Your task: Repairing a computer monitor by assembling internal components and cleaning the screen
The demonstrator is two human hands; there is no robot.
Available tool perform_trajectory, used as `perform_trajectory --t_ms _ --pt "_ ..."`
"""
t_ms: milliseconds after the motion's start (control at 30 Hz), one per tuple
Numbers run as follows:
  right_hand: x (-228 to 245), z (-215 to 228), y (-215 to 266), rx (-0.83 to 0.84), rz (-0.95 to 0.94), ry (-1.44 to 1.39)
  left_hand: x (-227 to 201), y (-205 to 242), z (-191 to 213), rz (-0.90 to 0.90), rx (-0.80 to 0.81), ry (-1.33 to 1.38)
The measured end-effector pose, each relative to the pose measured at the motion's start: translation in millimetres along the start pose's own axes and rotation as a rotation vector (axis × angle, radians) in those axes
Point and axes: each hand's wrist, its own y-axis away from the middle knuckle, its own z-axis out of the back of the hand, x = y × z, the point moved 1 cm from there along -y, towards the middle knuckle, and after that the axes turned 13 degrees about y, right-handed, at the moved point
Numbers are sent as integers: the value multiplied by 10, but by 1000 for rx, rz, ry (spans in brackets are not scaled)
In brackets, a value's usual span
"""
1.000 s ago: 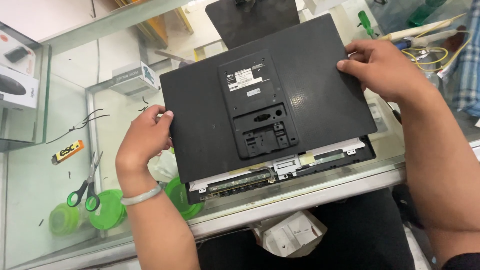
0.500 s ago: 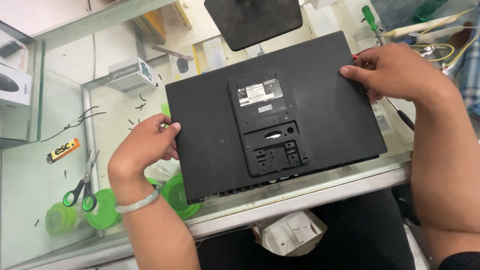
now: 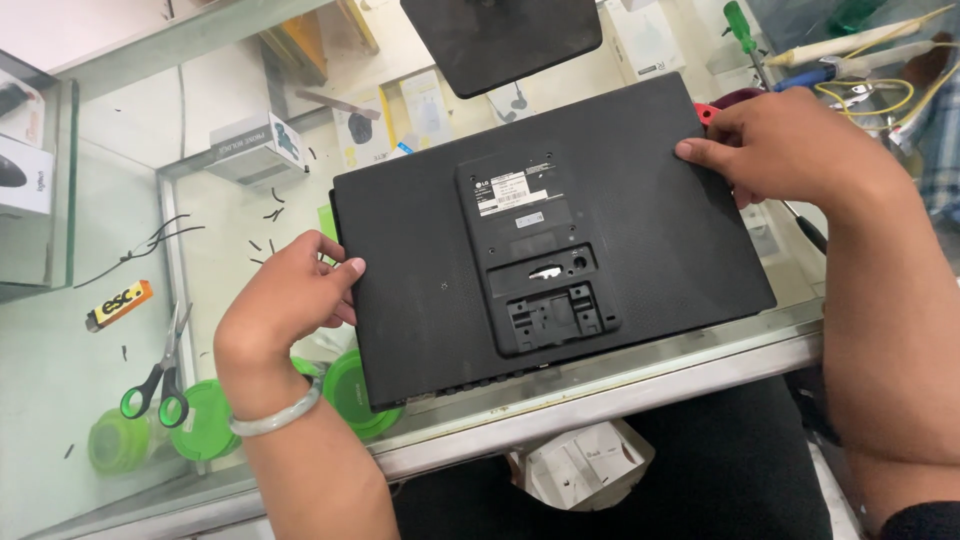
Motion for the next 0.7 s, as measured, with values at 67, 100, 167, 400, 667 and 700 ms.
perform_trajectory --t_ms 67,100,167,400,667,700 --pt "-31 -48 -53 -16 2 24 -22 45 7 -3 -3 -12" --pt "-46 -72 -79 -33 4 49 -31 68 9 -7 -7 -23" --pt "-34 -41 -47 -30 -2 8 19 45 32 -45 -19 22" --pt "-14 -19 -15 27 -5 -4 76 8 31 -21 -3 43" --pt "-25 -71 -64 30 25 66 40 77 31 29 -8 36" --pt "-22 -72 -54 10 25 67 18 104 34 45 -14 13"
